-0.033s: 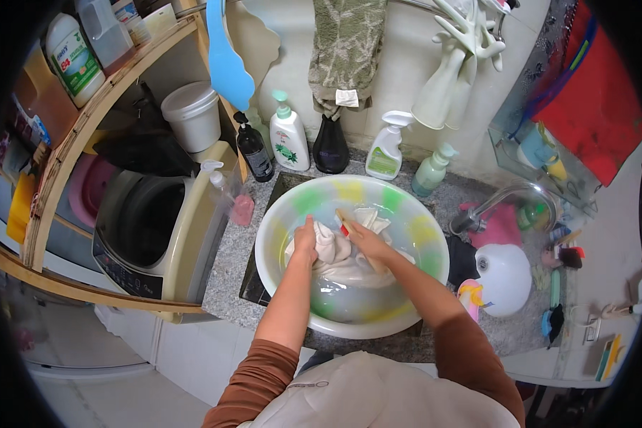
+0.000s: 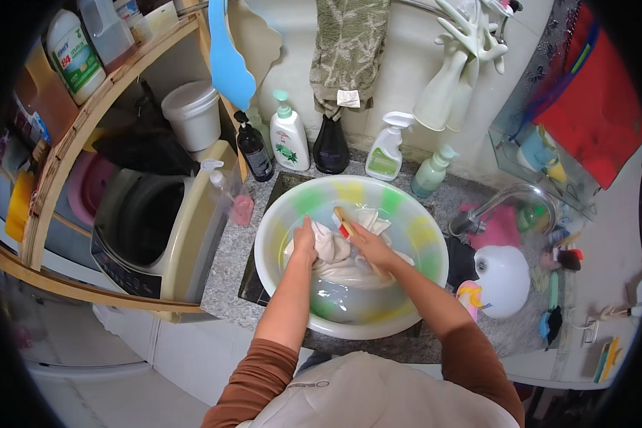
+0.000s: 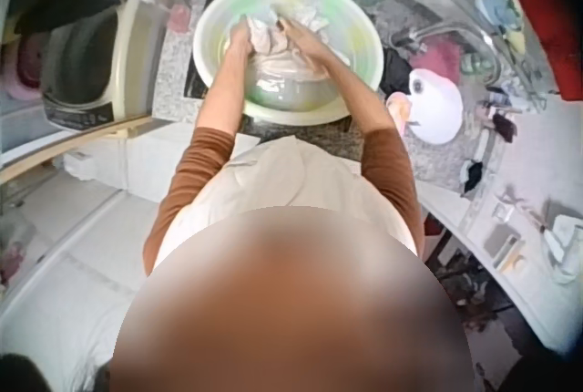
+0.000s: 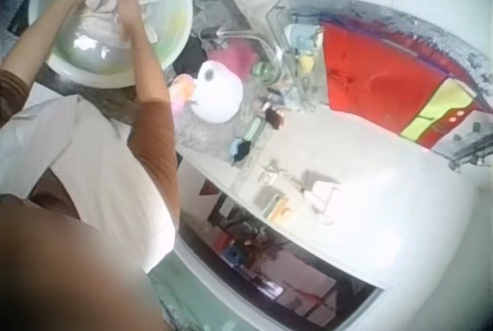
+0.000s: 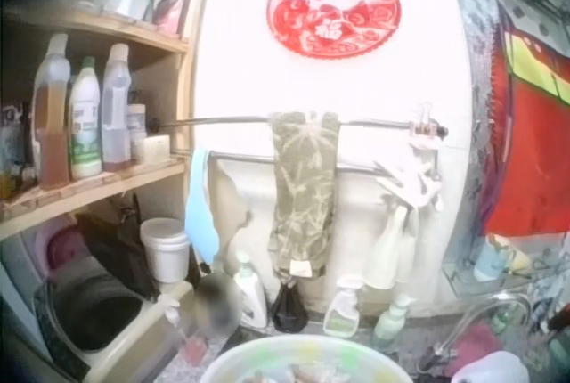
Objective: The person hand-washes a white cloth in a basin of soapy water. They submerge and agitate the cloth, then use a brush to scrub it repeatedly while rinsing in the same basin.
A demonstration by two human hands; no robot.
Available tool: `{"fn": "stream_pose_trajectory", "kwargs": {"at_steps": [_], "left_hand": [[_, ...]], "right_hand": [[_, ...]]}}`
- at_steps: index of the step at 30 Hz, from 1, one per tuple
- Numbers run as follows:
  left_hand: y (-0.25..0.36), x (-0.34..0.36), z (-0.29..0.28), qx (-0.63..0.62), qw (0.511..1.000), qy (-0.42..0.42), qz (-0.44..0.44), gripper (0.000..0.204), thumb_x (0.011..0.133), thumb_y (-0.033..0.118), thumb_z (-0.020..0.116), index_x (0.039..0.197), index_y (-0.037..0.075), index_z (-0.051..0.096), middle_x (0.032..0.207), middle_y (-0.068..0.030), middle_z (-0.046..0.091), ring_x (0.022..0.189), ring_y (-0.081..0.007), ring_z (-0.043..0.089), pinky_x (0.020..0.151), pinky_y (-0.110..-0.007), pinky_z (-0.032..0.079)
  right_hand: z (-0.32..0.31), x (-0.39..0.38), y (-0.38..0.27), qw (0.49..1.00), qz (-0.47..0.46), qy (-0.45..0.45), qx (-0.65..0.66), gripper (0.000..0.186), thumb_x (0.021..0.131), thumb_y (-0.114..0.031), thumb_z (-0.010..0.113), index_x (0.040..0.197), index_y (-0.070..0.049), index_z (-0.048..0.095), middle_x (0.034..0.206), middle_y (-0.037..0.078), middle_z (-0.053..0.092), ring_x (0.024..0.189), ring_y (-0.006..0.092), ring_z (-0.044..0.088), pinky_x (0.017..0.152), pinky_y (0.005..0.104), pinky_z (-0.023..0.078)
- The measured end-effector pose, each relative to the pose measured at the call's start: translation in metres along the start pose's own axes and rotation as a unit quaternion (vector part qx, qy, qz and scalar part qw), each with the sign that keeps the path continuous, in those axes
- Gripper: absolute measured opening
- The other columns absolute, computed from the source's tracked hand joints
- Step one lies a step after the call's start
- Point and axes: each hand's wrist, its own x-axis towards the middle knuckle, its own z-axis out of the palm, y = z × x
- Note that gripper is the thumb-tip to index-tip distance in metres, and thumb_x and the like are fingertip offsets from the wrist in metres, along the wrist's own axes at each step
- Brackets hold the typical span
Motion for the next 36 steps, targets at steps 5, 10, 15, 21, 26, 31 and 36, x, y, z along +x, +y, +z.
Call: {"fn": "stream_pose_trajectory", "kwargs": {"at_steps": [5, 10, 15, 21, 26, 31, 36], "left_hand": [[-0.018, -0.003, 0.029, -0.131, 0.99, -0.014, -0.042, 0.051, 0.094, 0.045, 0.03, 0.114, 0.001, 0.047, 0.102, -0.0118, 0.057, 0.086, -0.0247, 0.057, 0.076, -0.04, 0.048], [-0.021, -0.007, 0.035, -0.073, 0.995, -0.062, -0.041, 0.049, 0.094, 0.044, 0.029, 0.116, 0.005, 0.047, 0.101, -0.0114, 0.055, 0.087, -0.0244, 0.056, 0.077, -0.04, 0.047], [-0.009, 0.001, 0.02, -0.175, 0.974, -0.021, -0.143, 0.047, 0.093, 0.043, 0.029, 0.115, 0.006, 0.048, 0.101, -0.0134, 0.056, 0.087, -0.026, 0.055, 0.083, -0.047, 0.044], [-0.021, -0.007, 0.031, -0.09, 0.99, -0.068, -0.08, 0.045, 0.094, 0.04, 0.029, 0.115, 0.005, 0.048, 0.108, -0.013, 0.056, 0.096, -0.0283, 0.056, 0.086, -0.047, 0.043], [0.015, -0.026, 0.017, -0.122, 0.983, -0.127, -0.057, 0.05, 0.094, 0.043, 0.034, 0.118, 0.0, 0.045, 0.112, -0.0128, 0.056, 0.098, -0.0265, 0.058, 0.085, -0.042, 0.047], [-0.001, -0.01, 0.011, 0.018, 0.976, -0.214, 0.021, 0.035, 0.085, 0.018, 0.059, 0.113, -0.001, 0.048, 0.107, -0.0122, 0.058, 0.09, -0.0224, 0.061, 0.079, -0.036, 0.051], [-0.014, 0.016, -0.004, 0.176, 0.966, 0.0, 0.191, 0.038, 0.08, 0.015, 0.066, 0.111, -0.002, 0.053, 0.104, -0.0121, 0.06, 0.086, -0.0201, 0.06, 0.077, -0.033, 0.047]], "right_hand": [[0.031, -0.054, -0.026, 0.942, -0.156, 0.12, -0.271, 0.054, 0.089, -0.03, 0.045, 0.138, -0.018, 0.025, 0.08, 0.021, 0.061, 0.07, 0.0378, 0.06, 0.06, 0.0437, 0.045], [0.041, -0.011, -0.034, 0.946, -0.077, 0.128, -0.287, 0.051, 0.09, -0.031, 0.04, 0.138, -0.022, 0.024, 0.072, 0.023, 0.059, 0.066, 0.0403, 0.058, 0.06, 0.0478, 0.044], [0.045, -0.072, -0.034, 0.94, -0.099, 0.102, -0.311, 0.05, 0.09, -0.032, 0.039, 0.137, -0.022, 0.026, 0.076, 0.025, 0.06, 0.069, 0.0411, 0.058, 0.064, 0.0478, 0.045], [0.029, 0.019, -0.025, 0.946, -0.03, 0.148, -0.286, 0.05, 0.09, -0.033, 0.037, 0.138, -0.024, 0.025, 0.081, 0.024, 0.061, 0.073, 0.0408, 0.06, 0.068, 0.0483, 0.045], [0.004, 0.042, 0.034, 0.929, 0.02, 0.134, -0.345, 0.05, 0.09, -0.036, 0.033, 0.137, -0.021, 0.026, 0.086, 0.021, 0.063, 0.077, 0.0396, 0.061, 0.069, 0.0477, 0.047], [0.016, 0.073, 0.092, 0.886, 0.004, 0.102, -0.453, 0.048, 0.09, -0.03, 0.035, 0.136, -0.017, 0.028, 0.091, 0.022, 0.062, 0.083, 0.0356, 0.062, 0.071, 0.0417, 0.047], [0.001, 0.064, 0.078, 0.999, -0.042, 0.012, 0.024, 0.051, 0.088, -0.023, 0.047, 0.134, -0.008, 0.033, 0.111, 0.022, 0.056, 0.101, 0.0268, 0.056, 0.076, 0.0349, 0.045]]}}
